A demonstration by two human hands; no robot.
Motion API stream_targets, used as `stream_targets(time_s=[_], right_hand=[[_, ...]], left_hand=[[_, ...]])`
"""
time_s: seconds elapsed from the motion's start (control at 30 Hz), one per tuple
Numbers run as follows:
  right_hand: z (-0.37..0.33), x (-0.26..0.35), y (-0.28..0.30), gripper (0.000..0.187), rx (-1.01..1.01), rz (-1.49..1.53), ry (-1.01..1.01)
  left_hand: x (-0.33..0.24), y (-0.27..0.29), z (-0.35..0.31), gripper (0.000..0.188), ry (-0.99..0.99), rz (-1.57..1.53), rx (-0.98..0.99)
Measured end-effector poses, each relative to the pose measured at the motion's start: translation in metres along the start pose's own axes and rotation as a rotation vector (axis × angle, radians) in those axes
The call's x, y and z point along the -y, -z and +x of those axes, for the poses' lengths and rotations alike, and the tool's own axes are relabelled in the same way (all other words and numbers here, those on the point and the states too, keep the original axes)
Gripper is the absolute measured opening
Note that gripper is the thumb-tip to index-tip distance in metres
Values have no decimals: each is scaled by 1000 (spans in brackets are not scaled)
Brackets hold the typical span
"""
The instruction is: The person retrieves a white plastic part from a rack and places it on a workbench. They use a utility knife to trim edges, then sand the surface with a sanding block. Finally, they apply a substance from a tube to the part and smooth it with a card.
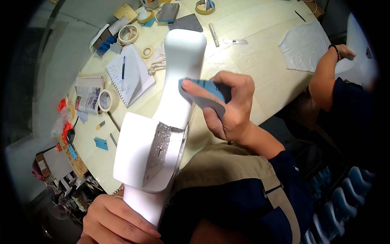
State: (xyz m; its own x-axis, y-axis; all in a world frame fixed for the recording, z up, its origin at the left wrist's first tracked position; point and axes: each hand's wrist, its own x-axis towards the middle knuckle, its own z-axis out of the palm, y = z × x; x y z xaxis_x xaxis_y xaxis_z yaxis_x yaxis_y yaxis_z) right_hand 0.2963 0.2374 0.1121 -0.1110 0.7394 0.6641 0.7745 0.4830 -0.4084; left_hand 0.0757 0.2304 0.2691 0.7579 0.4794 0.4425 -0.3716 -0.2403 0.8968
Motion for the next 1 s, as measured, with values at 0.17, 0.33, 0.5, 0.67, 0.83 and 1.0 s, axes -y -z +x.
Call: stream_targets(time_s=[0.17, 0.33, 0.5, 0.67, 0.83, 1.0], right_hand=[[-15, 12, -5, 37, 39, 505, -263], [14, -7, -8, 41, -40, 56, 13], [-2, 11, -5, 34, -40, 255, -142], [6, 9, 2, 34, 37, 411, -235], [-4, 14, 15, 36, 82, 550, -280], [24, 9, -4, 36, -65, -163, 52]], left_hand=[[3, 3, -2, 26, 2, 18, -39], [1, -9, -4, 25, -44, 57, -144], [0, -2, -4, 26, -54, 18, -28], [10, -3, -7, 12, -164, 39, -155], [9, -4, -11, 10, -166, 50, -156], [16, -9, -23, 19, -325, 69, -258]])
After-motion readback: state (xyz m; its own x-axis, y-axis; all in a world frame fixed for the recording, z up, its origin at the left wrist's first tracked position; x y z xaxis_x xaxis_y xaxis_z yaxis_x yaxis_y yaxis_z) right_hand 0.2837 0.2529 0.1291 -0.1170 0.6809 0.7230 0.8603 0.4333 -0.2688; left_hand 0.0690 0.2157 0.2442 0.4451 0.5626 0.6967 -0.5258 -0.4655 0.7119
